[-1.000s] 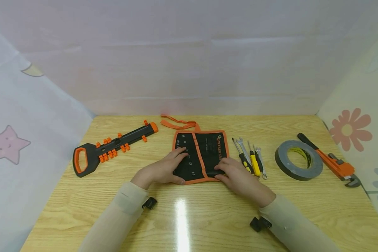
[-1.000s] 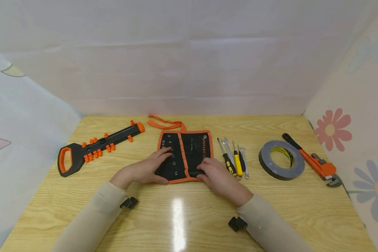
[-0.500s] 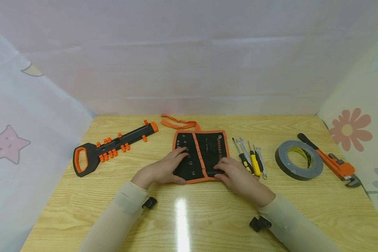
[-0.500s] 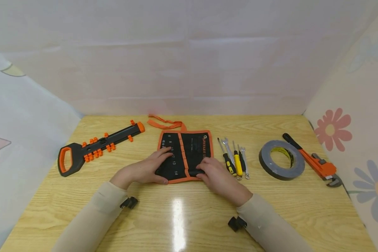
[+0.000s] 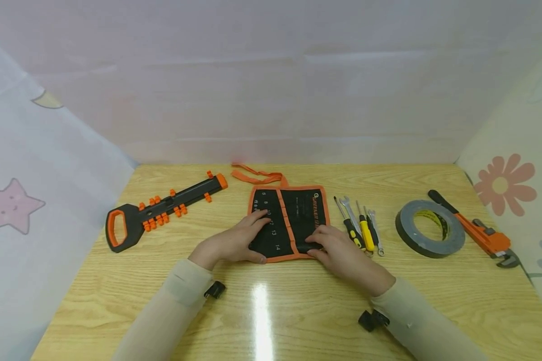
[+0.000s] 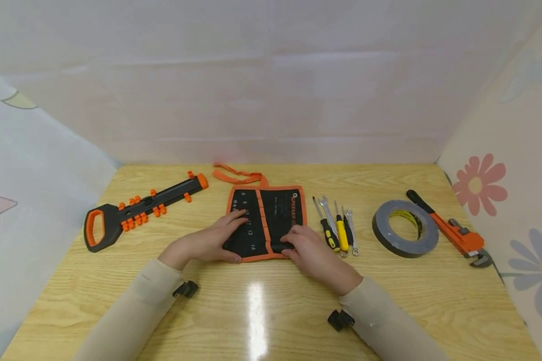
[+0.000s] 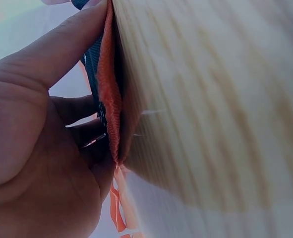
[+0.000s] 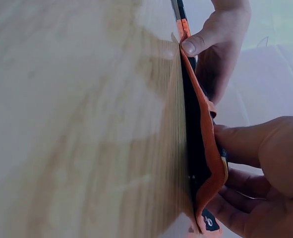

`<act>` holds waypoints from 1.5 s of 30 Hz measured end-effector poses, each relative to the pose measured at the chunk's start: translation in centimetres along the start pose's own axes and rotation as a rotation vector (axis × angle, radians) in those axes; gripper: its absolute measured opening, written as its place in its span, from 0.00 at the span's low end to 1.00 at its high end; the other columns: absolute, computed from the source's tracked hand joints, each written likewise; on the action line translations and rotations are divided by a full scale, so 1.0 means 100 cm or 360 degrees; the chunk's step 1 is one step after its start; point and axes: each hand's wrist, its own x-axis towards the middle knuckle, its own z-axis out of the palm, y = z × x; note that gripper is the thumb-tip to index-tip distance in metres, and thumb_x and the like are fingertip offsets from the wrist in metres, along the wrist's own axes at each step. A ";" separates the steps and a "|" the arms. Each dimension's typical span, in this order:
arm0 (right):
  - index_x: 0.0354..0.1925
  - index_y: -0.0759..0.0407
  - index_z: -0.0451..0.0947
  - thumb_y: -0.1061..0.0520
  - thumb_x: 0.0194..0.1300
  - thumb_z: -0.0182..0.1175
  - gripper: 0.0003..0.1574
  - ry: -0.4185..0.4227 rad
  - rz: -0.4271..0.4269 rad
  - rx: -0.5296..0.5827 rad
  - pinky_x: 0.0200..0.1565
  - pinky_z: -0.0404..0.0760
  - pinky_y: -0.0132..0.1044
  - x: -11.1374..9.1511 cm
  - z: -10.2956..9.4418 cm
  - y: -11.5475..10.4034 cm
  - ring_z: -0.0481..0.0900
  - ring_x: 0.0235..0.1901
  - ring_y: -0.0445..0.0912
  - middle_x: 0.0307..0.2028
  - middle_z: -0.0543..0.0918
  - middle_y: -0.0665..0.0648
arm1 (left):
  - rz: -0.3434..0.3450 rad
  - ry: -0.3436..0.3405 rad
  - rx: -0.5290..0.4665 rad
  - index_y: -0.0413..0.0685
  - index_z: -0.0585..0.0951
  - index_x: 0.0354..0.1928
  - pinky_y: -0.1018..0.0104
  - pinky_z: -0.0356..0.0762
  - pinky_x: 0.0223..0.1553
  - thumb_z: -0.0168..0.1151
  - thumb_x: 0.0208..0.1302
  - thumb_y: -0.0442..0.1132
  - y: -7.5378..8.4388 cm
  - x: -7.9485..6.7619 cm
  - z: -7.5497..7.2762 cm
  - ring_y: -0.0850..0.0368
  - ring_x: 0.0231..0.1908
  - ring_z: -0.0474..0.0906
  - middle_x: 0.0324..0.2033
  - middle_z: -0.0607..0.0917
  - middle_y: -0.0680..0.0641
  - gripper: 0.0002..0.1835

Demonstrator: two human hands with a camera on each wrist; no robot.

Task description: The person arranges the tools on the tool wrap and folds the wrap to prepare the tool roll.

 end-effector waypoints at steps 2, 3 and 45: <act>0.58 0.59 0.88 0.53 0.76 0.69 0.17 -0.0033 0.0046 0.0024 0.62 0.83 0.56 -0.002 -0.001 0.001 0.83 0.59 0.54 0.55 0.87 0.57 | 0.0001 -0.0001 0.0000 0.51 0.51 0.88 0.39 0.54 0.84 0.76 0.69 0.56 0.001 0.001 0.000 0.43 0.88 0.36 0.89 0.39 0.48 0.57; 0.59 0.59 0.87 0.53 0.76 0.69 0.18 -0.0043 0.0062 0.0034 0.63 0.83 0.56 -0.003 -0.002 0.002 0.83 0.60 0.55 0.56 0.87 0.57 | 0.0007 0.0000 0.0001 0.51 0.51 0.88 0.39 0.54 0.84 0.76 0.69 0.56 0.001 0.001 0.000 0.43 0.88 0.36 0.89 0.39 0.48 0.57; 0.48 0.60 0.90 0.59 0.70 0.74 0.10 0.0452 0.0094 0.0030 0.49 0.85 0.54 -0.036 -0.038 0.040 0.85 0.46 0.53 0.47 0.90 0.56 | 0.0044 0.0023 -0.0049 0.45 0.54 0.87 0.37 0.52 0.84 0.78 0.67 0.54 -0.001 0.000 0.000 0.39 0.88 0.37 0.89 0.41 0.43 0.57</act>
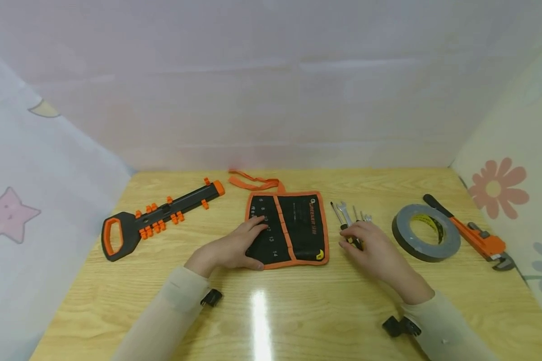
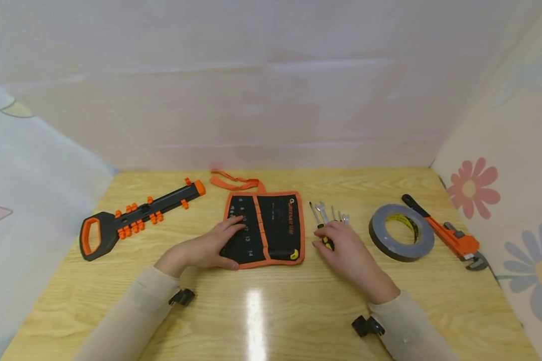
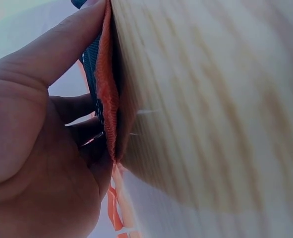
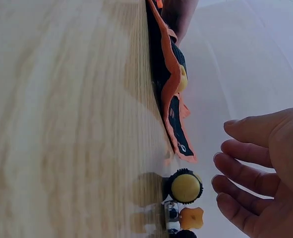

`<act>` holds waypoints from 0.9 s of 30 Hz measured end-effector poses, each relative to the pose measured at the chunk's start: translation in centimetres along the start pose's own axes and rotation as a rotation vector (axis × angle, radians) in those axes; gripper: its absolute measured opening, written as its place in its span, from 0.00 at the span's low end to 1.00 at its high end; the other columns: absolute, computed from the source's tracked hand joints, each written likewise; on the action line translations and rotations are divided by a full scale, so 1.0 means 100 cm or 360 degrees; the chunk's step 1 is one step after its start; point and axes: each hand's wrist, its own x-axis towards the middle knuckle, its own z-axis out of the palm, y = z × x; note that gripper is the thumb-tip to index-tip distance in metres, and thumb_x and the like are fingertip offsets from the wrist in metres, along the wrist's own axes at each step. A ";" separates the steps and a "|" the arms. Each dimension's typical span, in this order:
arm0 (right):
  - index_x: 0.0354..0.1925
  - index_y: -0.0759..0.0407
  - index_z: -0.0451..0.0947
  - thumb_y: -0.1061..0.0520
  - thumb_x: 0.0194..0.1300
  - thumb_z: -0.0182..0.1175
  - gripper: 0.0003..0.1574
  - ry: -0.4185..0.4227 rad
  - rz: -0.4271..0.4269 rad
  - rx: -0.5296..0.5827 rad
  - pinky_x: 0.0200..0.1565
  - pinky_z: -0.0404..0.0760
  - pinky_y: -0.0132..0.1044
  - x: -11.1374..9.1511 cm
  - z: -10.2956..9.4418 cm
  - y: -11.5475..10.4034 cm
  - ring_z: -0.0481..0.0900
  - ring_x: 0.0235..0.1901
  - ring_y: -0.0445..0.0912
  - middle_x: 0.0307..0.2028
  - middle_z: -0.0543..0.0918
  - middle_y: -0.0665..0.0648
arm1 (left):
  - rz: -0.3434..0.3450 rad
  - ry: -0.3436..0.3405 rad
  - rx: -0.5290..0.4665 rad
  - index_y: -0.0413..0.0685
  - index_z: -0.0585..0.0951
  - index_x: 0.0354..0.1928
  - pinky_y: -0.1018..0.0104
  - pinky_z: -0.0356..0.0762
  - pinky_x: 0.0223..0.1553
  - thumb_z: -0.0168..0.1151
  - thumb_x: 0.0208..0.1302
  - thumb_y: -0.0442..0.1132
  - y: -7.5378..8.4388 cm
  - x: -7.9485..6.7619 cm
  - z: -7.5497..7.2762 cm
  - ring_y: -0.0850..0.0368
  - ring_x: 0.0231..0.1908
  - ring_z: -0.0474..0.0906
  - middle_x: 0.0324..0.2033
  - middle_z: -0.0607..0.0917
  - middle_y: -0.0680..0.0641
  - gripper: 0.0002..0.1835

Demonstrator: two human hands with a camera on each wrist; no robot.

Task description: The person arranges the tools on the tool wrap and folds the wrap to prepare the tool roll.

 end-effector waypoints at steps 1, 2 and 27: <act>0.48 0.60 0.90 0.58 0.70 0.74 0.10 -0.0003 0.0015 -0.0001 0.48 0.85 0.53 0.000 0.000 0.001 0.84 0.45 0.52 0.46 0.90 0.56 | -0.0004 0.0000 -0.0001 0.45 0.54 0.87 0.37 0.52 0.84 0.78 0.67 0.54 0.000 0.000 0.000 0.39 0.88 0.37 0.89 0.41 0.43 0.57; 0.47 0.60 0.90 0.58 0.70 0.74 0.10 -0.0009 0.0033 -0.0009 0.47 0.85 0.52 0.001 0.000 0.002 0.84 0.44 0.51 0.46 0.90 0.56 | -0.0006 0.0000 0.0000 0.45 0.54 0.87 0.37 0.52 0.84 0.78 0.67 0.54 0.000 -0.001 0.001 0.39 0.88 0.37 0.89 0.41 0.43 0.57; 0.51 0.69 0.88 0.51 0.68 0.76 0.23 -0.0196 0.0422 -0.0065 0.31 0.67 0.36 0.006 0.003 0.022 0.69 0.29 0.45 0.31 0.78 0.55 | -0.0006 -0.0002 0.0039 0.47 0.54 0.87 0.38 0.55 0.84 0.77 0.68 0.55 -0.003 0.002 0.001 0.40 0.88 0.38 0.89 0.41 0.44 0.57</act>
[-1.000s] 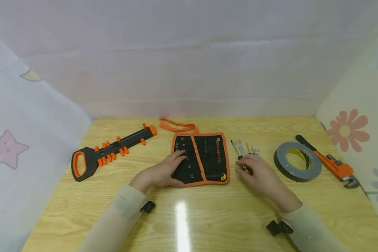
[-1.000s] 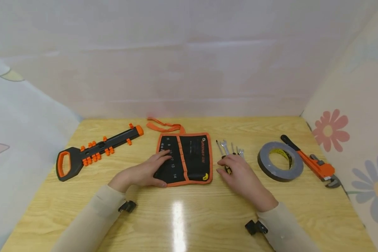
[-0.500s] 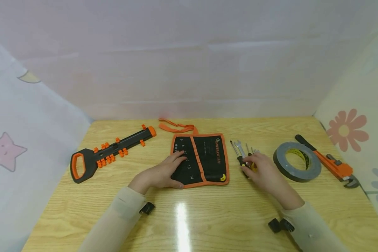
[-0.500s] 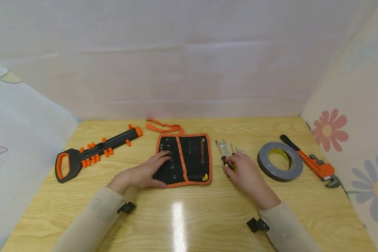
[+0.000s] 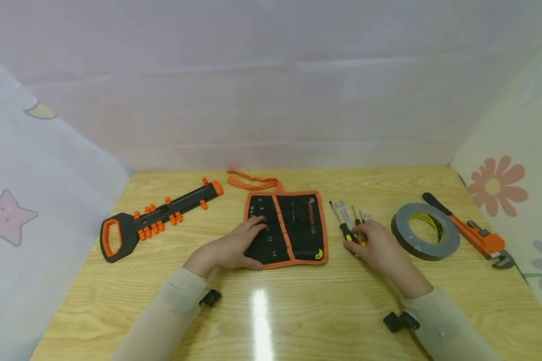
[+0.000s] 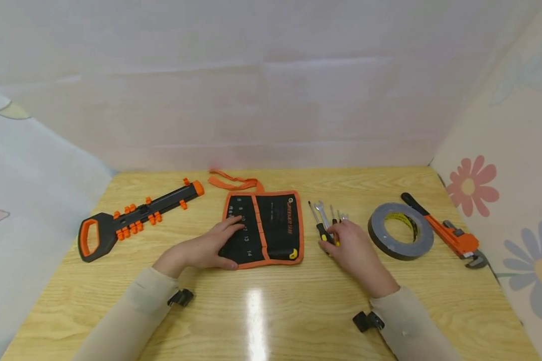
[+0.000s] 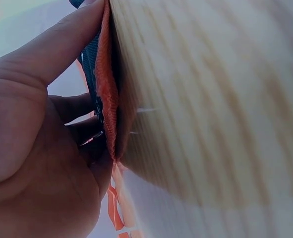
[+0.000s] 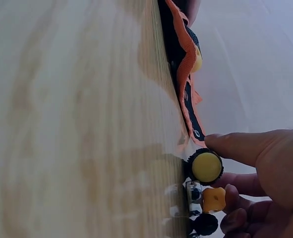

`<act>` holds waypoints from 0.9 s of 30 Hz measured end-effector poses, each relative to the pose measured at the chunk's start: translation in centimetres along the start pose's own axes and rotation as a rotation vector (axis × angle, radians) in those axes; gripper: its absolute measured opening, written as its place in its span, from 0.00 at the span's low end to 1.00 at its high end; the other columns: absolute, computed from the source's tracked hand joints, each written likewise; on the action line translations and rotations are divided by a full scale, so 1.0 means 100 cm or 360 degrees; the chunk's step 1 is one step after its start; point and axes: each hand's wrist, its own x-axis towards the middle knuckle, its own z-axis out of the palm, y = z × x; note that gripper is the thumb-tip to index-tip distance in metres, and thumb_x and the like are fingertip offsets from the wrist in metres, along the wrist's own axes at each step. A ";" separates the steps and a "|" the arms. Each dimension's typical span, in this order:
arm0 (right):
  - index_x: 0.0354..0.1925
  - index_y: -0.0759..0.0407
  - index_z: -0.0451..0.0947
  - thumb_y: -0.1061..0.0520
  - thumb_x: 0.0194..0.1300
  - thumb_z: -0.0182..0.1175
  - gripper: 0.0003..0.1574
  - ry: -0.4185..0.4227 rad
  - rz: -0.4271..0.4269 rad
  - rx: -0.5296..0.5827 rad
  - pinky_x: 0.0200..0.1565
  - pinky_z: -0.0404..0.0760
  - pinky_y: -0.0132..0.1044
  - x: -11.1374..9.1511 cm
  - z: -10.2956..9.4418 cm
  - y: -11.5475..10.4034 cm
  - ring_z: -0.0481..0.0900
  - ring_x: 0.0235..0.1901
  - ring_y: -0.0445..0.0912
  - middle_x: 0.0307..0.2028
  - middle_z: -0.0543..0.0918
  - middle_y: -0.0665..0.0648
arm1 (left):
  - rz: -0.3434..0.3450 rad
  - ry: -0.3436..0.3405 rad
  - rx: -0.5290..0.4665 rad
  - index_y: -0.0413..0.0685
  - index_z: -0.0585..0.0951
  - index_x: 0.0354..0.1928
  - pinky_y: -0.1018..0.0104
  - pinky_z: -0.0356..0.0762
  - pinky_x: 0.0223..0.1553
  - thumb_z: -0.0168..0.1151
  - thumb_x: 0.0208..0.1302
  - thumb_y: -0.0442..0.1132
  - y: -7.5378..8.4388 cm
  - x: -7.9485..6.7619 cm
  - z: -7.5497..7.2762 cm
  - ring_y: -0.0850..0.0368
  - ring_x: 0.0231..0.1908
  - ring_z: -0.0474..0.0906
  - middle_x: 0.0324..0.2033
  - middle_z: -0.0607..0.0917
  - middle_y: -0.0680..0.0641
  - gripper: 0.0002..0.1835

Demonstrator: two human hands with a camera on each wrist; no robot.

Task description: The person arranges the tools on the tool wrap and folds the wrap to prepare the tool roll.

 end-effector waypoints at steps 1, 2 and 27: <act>0.51 0.69 0.88 0.51 0.68 0.76 0.23 -0.0001 0.0004 -0.0007 0.31 0.67 0.37 0.000 0.001 0.000 0.69 0.29 0.45 0.31 0.78 0.55 | 0.0002 0.0002 0.0000 0.47 0.54 0.87 0.38 0.55 0.84 0.77 0.67 0.54 0.000 0.000 0.000 0.40 0.88 0.38 0.89 0.41 0.44 0.57; 0.50 0.69 0.89 0.51 0.68 0.77 0.23 0.0003 0.0006 -0.0013 0.31 0.67 0.37 0.001 0.002 0.001 0.69 0.29 0.46 0.31 0.78 0.55 | 0.0003 0.0005 0.0001 0.46 0.54 0.87 0.38 0.55 0.84 0.77 0.67 0.54 0.000 0.000 0.000 0.39 0.88 0.38 0.89 0.41 0.43 0.57; 0.40 0.66 0.89 0.45 0.66 0.76 0.23 -0.0026 0.0190 -0.0072 0.39 0.83 0.51 0.007 0.002 -0.006 0.82 0.34 0.51 0.38 0.89 0.62 | 0.0000 0.0010 -0.0031 0.46 0.55 0.87 0.38 0.54 0.84 0.78 0.66 0.55 0.000 -0.001 0.000 0.40 0.88 0.37 0.89 0.42 0.45 0.57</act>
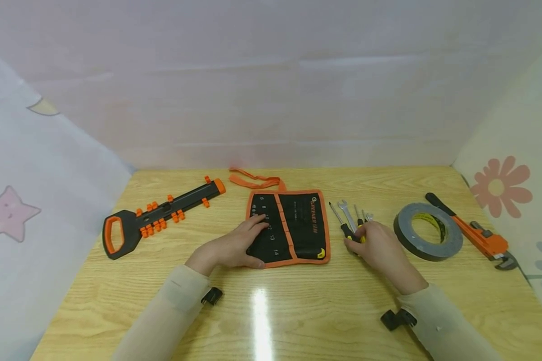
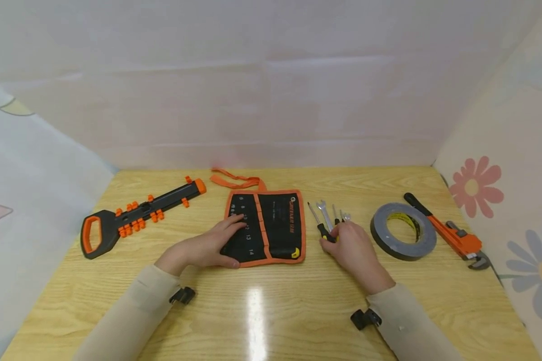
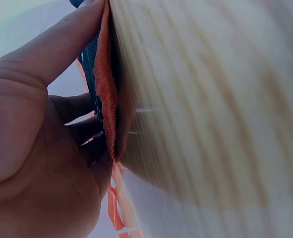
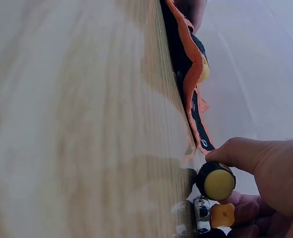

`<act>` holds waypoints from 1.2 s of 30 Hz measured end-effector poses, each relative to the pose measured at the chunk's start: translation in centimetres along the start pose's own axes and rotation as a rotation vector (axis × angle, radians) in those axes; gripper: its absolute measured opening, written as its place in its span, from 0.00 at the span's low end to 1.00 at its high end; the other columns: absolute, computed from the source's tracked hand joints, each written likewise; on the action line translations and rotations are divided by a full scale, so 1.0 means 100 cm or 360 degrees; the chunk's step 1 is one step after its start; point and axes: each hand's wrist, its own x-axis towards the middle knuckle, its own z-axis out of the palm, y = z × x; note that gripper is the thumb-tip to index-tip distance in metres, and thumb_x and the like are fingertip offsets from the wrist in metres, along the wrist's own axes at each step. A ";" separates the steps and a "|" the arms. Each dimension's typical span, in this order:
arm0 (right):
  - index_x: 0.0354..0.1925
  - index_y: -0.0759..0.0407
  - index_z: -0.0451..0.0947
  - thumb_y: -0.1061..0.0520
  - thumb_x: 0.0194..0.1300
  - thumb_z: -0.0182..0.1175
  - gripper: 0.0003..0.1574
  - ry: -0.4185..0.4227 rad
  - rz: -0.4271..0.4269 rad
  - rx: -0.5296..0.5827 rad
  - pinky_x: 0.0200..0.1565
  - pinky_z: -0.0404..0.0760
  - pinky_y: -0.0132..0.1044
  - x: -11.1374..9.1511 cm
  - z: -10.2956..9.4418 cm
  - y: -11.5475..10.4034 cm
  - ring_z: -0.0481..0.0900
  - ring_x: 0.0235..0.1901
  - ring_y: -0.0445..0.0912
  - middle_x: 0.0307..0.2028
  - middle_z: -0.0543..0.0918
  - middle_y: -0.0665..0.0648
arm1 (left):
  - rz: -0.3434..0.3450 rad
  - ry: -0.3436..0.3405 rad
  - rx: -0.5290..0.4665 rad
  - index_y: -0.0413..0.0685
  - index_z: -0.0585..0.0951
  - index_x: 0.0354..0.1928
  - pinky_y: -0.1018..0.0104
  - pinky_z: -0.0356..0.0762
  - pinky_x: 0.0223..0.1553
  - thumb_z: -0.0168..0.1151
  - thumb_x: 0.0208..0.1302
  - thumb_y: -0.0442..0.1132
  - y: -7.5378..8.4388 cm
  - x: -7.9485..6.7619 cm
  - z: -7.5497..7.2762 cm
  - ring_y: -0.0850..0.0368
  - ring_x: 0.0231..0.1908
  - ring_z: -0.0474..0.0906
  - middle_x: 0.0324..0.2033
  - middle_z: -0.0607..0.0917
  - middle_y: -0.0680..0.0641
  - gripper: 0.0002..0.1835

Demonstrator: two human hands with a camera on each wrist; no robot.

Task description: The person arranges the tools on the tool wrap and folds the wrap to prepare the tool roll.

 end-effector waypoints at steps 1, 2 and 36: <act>0.40 0.66 0.89 0.45 0.66 0.76 0.23 0.0003 0.0008 0.0005 0.39 0.82 0.50 0.000 0.000 0.000 0.82 0.34 0.51 0.38 0.89 0.62 | 0.0001 0.0000 0.0002 0.47 0.55 0.87 0.39 0.54 0.84 0.78 0.66 0.56 0.000 0.000 0.000 0.40 0.88 0.37 0.89 0.42 0.45 0.57; 0.41 0.66 0.89 0.45 0.66 0.76 0.23 0.0005 0.0018 0.0011 0.38 0.82 0.50 -0.001 0.000 0.000 0.82 0.34 0.51 0.37 0.89 0.62 | 0.0000 -0.0001 0.0003 0.47 0.55 0.87 0.39 0.54 0.84 0.78 0.66 0.56 0.000 0.000 0.000 0.41 0.88 0.37 0.89 0.42 0.45 0.57; 0.48 0.65 0.87 0.50 0.70 0.73 0.20 0.0084 -0.0063 0.0157 0.34 0.77 0.40 -0.017 -0.020 0.000 0.79 0.31 0.46 0.36 0.88 0.59 | -0.0024 -0.0019 0.0090 0.52 0.55 0.88 0.39 0.59 0.83 0.78 0.66 0.56 0.003 0.000 -0.003 0.42 0.88 0.40 0.89 0.43 0.47 0.57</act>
